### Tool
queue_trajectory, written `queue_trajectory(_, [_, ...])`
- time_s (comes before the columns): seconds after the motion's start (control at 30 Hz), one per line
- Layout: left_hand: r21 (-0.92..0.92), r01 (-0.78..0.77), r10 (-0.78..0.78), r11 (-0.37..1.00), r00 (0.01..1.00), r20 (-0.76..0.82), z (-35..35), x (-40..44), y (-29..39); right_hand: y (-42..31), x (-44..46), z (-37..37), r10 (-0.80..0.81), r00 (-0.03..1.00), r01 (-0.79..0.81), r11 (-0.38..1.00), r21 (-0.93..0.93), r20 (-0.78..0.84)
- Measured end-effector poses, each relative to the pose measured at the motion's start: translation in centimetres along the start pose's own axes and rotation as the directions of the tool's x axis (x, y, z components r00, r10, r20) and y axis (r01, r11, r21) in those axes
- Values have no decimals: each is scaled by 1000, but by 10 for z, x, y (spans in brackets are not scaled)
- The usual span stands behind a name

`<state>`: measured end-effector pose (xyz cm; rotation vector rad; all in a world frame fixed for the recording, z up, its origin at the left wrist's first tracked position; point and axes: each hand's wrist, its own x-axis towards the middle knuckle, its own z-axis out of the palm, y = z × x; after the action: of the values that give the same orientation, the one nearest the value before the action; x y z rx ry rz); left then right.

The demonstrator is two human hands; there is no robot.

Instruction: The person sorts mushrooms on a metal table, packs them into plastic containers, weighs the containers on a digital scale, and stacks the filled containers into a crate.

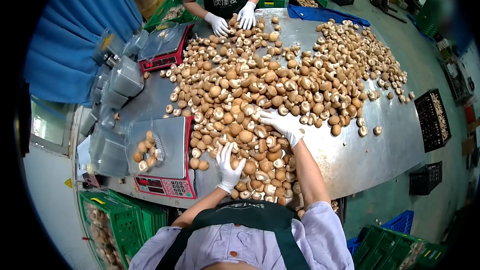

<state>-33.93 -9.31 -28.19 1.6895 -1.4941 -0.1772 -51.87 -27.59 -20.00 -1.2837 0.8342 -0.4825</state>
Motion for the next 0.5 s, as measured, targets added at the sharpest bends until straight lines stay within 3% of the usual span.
queue_trajectory(0.03, [-9, -26, 26, 1000, 999, 18, -2, -2, -2, 40, 12, -16, -16, 999, 14, 997, 75, 33])
queue_trajectory(0.1, [-6, -28, 28, 1000, 999, 43, -11, -8, -7, 23, -4, -7, -104, 993, 110, 987, -115, 56])
queue_trajectory(0.17, [-71, -44, 54, 997, 990, 133, -23, -11, -11, 10, -22, -1, -147, 988, 152, 981, -119, 46])
queue_trajectory(0.23, [-50, -32, 40, 998, 985, 168, -33, -14, -10, 27, -24, -8, -182, 979, 172, 980, 101, 93])
queue_trajectory(0.27, [-37, -15, 21, 999, 988, 154, -36, -13, -8, 19, -32, -9, -229, 973, 229, 973, -24, -12])
queue_trajectory(0.3, [-27, 3, 1, 1000, 990, 138, -38, -11, -5, 23, -34, -14, -252, 963, 252, 968, -5, -101])
queue_trajectory(0.4, [46, -14, 8, 999, 991, 133, -42, 6, 4, 35, -49, -28, -174, 916, 118, 978, -172, -361])
queue_trajectory(0.5, [117, -67, 53, 991, 991, 119, -38, 24, 14, 62, -57, -41, -124, 889, 116, 992, -46, -441])
